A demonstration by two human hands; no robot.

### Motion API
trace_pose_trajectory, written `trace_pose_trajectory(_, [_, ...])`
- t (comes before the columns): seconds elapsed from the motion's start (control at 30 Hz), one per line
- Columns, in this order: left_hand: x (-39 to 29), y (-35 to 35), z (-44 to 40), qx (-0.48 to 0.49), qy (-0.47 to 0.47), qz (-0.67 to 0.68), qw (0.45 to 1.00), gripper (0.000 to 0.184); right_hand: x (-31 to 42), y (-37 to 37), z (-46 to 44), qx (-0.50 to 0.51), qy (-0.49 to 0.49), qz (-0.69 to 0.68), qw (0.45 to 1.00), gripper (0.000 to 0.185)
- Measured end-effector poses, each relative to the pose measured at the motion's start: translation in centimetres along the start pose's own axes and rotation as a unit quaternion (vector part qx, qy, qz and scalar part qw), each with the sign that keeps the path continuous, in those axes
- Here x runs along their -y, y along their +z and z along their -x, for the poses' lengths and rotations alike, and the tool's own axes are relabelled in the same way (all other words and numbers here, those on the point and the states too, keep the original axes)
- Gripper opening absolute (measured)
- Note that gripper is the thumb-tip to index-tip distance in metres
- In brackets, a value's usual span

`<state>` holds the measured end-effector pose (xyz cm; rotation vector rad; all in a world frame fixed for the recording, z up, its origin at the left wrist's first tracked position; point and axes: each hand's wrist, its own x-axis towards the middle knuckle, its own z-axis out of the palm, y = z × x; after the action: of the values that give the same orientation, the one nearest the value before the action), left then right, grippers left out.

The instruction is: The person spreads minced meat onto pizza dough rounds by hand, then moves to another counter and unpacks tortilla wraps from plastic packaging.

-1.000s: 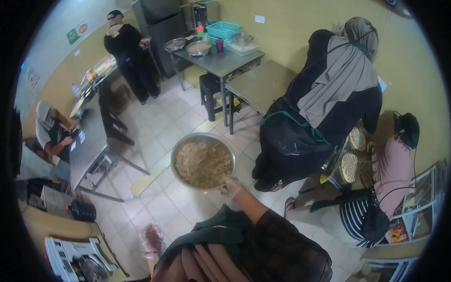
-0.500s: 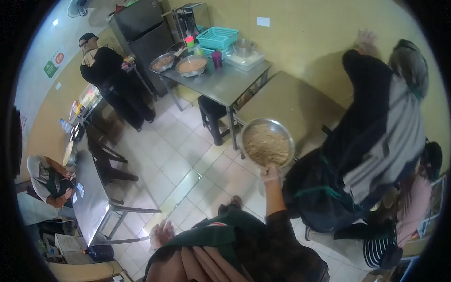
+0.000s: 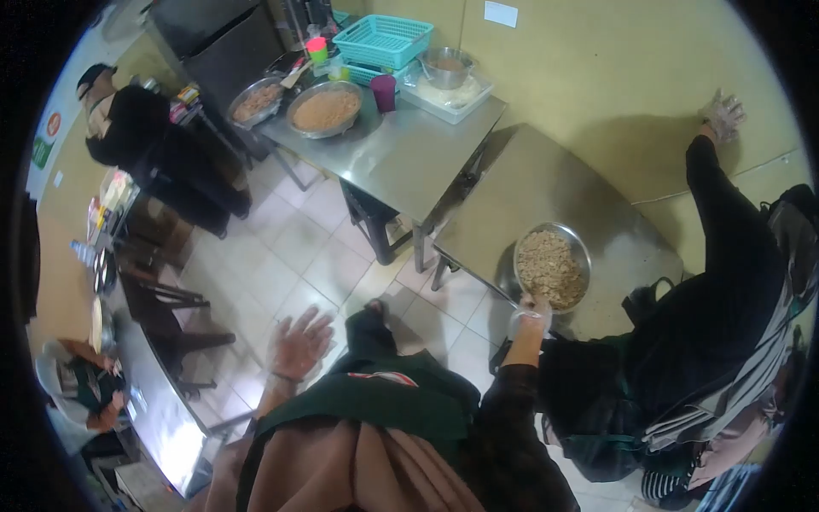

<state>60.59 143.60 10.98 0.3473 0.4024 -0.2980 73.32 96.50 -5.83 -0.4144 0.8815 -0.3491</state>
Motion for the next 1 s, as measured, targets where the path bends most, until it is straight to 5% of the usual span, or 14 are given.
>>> trace_pose_trajectory(0.17, [-5.5, 2.5, -11.2, 0.073, -0.176, -0.073, 0.979, 0.056, -2.3, 2.3, 3.0, 0.008, -0.027, -0.089, 0.996, 0.021])
trace_pose_trajectory(0.2, [-6.3, 3.6, -13.1, 0.076, -0.181, -0.077, 0.978, 0.056, -2.9, 3.1, 4.5, -0.062, 0.002, -0.121, 0.991, 0.025])
trace_pose_trajectory(0.27, [-7.4, 5.5, -16.6, 0.142, -0.282, 0.016, 0.949, 0.065, -7.2, 11.5, 15.0, 0.007, -0.058, -0.155, 0.986, 0.042])
trace_pose_trajectory(0.33, [-8.2, 7.8, -20.1, 0.207, -0.322, 0.044, 0.923, 0.069, -7.8, 4.2, 8.6, 0.252, 0.213, -0.402, 0.854, 0.055])
trace_pose_trajectory(0.37, [-8.3, 8.8, -21.4, 0.203, -0.359, 0.045, 0.910, 0.069, -9.5, 9.3, 14.0, 0.240, 0.178, -0.414, 0.860, 0.055])
trace_pose_trajectory(0.4, [-8.5, 9.8, -22.4, 0.231, -0.364, 0.032, 0.902, 0.071, -9.7, 15.4, 18.6, 0.201, -0.034, -0.221, 0.954, 0.065])
trace_pose_trajectory(0.6, [-4.9, 13.0, -25.3, 0.276, -0.458, -0.022, 0.845, 0.079, -8.9, 19.5, 23.1, 0.387, -0.069, -0.231, 0.890, 0.072])
trace_pose_trajectory(0.7, [-3.3, 13.3, -22.7, 0.271, -0.543, -0.053, 0.793, 0.071, -10.1, 18.8, 27.6, 0.385, -0.162, -0.256, 0.872, 0.069])
trace_pose_trajectory(0.8, [-0.1, 11.3, -19.8, 0.256, -0.657, -0.181, 0.685, 0.059, -11.0, 15.8, 30.9, 0.414, -0.230, -0.275, 0.837, 0.066])
trace_pose_trajectory(0.87, [1.1, 9.7, -16.1, 0.212, -0.769, -0.221, 0.561, 0.049, -12.4, 13.9, 33.4, 0.446, -0.258, -0.267, 0.814, 0.066])
trace_pose_trajectory(1.0, [2.0, 6.9, -9.5, 0.229, -0.836, -0.285, 0.409, 0.044, -15.8, 8.9, 38.5, 0.512, -0.301, -0.180, 0.784, 0.063])
